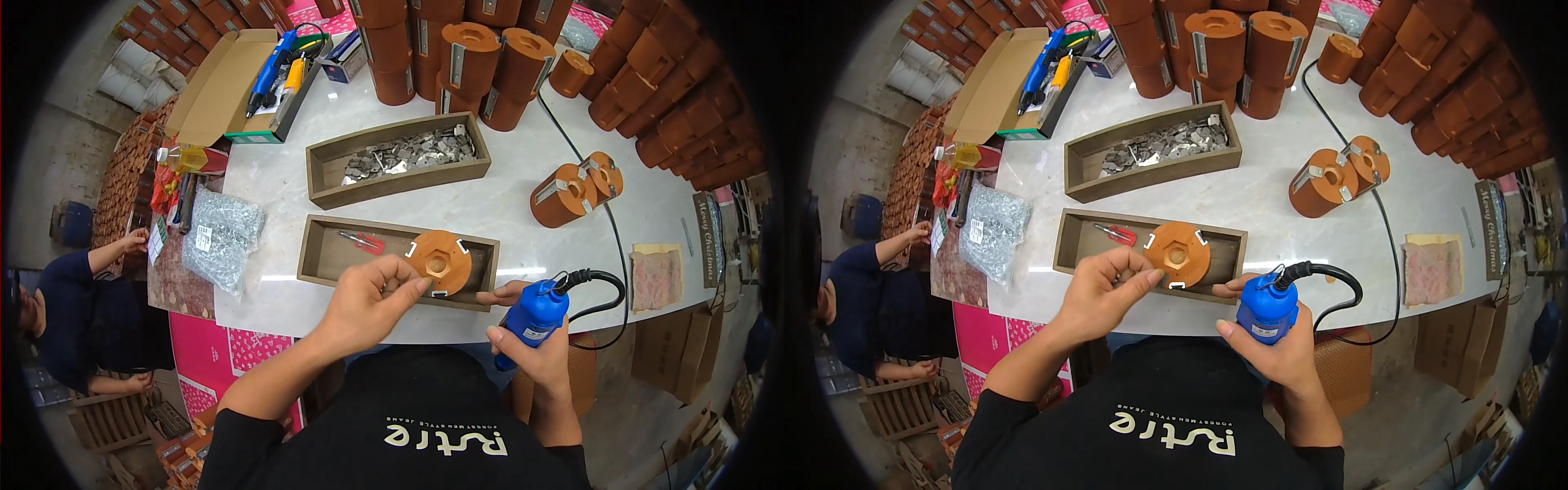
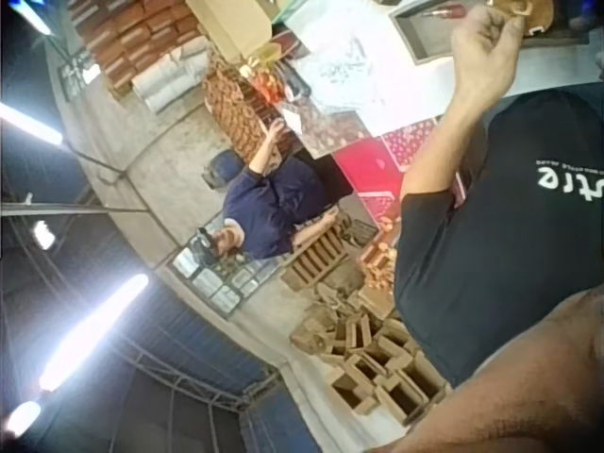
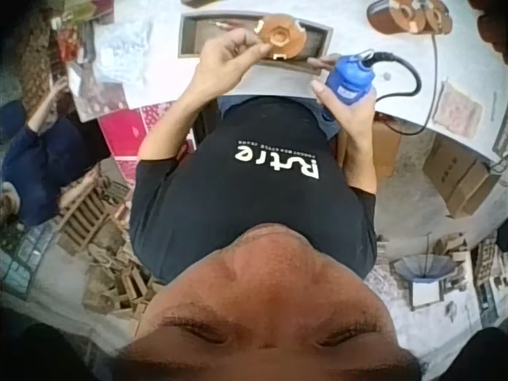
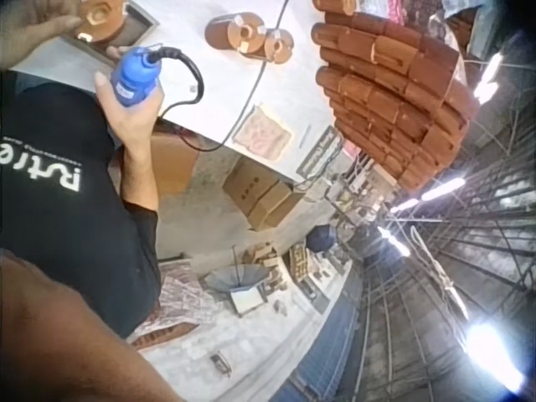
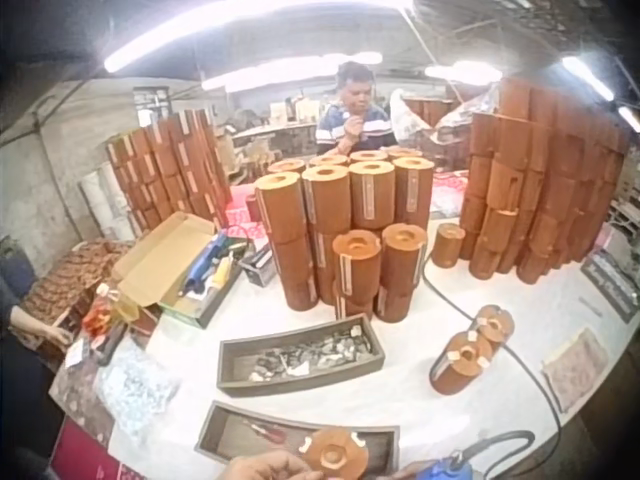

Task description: Attaching metal plates to wooden cylinders using an electric screwdriver.

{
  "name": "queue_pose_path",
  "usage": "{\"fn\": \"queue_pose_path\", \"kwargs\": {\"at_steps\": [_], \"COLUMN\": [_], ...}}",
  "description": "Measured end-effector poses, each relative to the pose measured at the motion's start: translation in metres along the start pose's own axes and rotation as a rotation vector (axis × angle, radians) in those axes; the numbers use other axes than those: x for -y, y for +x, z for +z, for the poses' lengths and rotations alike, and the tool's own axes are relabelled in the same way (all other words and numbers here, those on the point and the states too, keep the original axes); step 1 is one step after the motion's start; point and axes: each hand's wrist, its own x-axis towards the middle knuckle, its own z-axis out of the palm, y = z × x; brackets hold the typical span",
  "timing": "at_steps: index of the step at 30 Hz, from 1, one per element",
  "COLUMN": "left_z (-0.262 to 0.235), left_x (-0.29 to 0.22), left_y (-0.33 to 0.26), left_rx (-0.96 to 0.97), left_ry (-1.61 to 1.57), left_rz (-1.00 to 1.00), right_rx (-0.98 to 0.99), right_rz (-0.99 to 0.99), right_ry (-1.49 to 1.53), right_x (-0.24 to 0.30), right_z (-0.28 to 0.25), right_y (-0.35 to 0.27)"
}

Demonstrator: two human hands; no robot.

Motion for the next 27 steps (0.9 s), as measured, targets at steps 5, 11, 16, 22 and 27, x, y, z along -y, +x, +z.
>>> {"fn": "queue_pose_path", "kwargs": {"at_steps": [5,11,16,22,27], "left_z": [0.018,0.029,0.025,0.005,0.005], "left_x": [-0.01,-0.004,-0.004,-0.004,0.019], "left_y": [-0.008,0.0,-0.003,-0.009,-0.003], "left_rx": [-0.055,-0.206,-0.17,-0.103,-0.128], "left_ry": [0.119,0.465,0.384,0.455,0.625], "left_rz": [0.025,0.368,0.276,0.479,0.742], "right_rx": [0.025,0.05,0.108,0.147,0.184], "right_rz": [0.016,-0.008,-0.071,-0.134,-0.157], "right_ry": [-0.001,-0.011,-0.035,-0.105,-0.147], "right_x": [-0.001,0.005,0.0,-0.006,-0.01], "right_z": [0.003,0.008,0.012,0.014,0.016], "right_y": [0.001,0.004,0.009,0.012,0.013]}}
